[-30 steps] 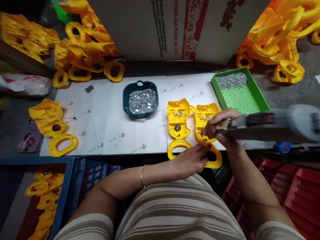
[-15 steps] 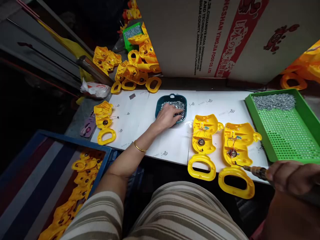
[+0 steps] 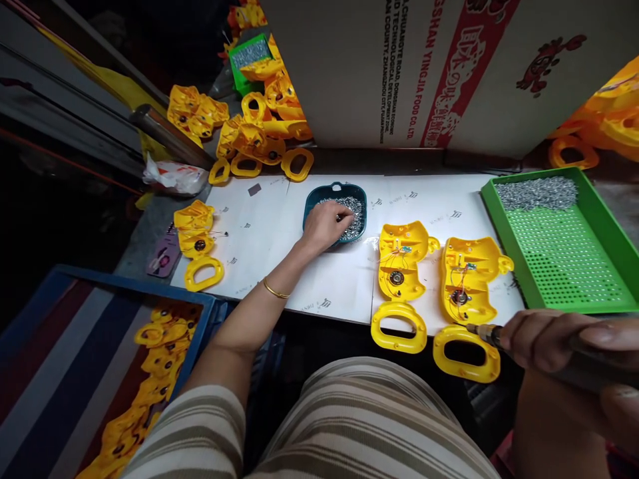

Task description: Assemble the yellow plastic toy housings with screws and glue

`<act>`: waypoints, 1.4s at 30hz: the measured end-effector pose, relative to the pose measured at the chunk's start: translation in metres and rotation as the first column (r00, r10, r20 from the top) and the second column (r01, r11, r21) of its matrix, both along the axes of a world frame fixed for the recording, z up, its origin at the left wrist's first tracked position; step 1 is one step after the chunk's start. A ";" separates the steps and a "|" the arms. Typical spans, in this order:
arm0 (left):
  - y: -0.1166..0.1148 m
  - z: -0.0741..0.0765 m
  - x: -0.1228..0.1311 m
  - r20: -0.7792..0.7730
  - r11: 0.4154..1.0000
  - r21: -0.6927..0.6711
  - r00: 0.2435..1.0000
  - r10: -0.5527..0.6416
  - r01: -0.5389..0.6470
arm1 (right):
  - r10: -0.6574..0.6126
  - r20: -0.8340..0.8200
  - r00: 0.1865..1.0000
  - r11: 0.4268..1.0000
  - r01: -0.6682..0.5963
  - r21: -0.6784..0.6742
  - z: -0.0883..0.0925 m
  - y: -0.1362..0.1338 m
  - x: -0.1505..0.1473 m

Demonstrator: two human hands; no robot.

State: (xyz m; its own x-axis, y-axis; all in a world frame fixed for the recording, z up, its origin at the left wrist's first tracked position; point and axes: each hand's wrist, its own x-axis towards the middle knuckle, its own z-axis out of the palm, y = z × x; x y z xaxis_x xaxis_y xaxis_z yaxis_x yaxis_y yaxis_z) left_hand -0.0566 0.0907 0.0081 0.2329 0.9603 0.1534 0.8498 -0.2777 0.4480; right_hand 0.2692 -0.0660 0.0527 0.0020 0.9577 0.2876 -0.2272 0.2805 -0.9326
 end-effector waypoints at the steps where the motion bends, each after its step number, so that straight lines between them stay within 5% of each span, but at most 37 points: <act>1: -0.002 0.002 -0.001 0.033 1.000 0.012 0.999 0.026 -0.026 | 0.037 0.020 0.999 0.996 -0.038 0.082 0.004 0.003 -0.003; 5: -0.026 0.017 0.006 0.346 0.997 0.003 0.936 0.065 -0.071 | 0.163 0.051 0.985 0.959 -0.170 0.228 0.023 0.015 -0.016; 10: -0.087 0.024 0.041 0.730 0.959 -0.183 0.683 -0.015 0.216 | -0.028 -0.133 0.991 0.986 0.049 0.160 0.039 0.014 -0.045; 15: -0.117 0.008 0.064 0.836 0.892 -0.310 0.542 0.091 0.328 | -0.052 -0.182 0.982 0.987 0.078 0.141 0.049 0.016 -0.067; 24: -0.123 -0.002 0.069 0.810 0.849 -0.376 0.577 0.107 0.370 | -0.028 -0.188 0.982 0.990 0.054 0.132 0.047 0.018 -0.072; 30: -0.128 -0.005 0.074 0.809 0.786 -0.486 0.536 0.240 0.382 | -0.035 -0.202 0.979 0.988 0.064 0.140 0.044 0.023 -0.073; 36: -0.132 -0.002 0.077 0.724 0.912 -0.247 0.688 -0.051 0.327 | 0.074 -0.151 0.986 0.988 -0.051 0.147 0.038 0.028 -0.064; 42: -0.136 -0.001 0.080 0.675 0.918 -0.202 0.728 -0.122 0.341 | 0.185 -0.120 0.975 0.966 -0.158 0.205 0.029 0.033 -0.055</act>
State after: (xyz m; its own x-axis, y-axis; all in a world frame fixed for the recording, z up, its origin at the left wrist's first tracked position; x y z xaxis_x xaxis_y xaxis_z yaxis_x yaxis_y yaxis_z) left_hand 0.0233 -0.0450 0.0068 0.4063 0.9109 0.0721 0.2576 -0.1899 0.9474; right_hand 0.2146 -0.0334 0.0816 -0.1052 0.8736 0.4752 -0.4096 0.3974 -0.8212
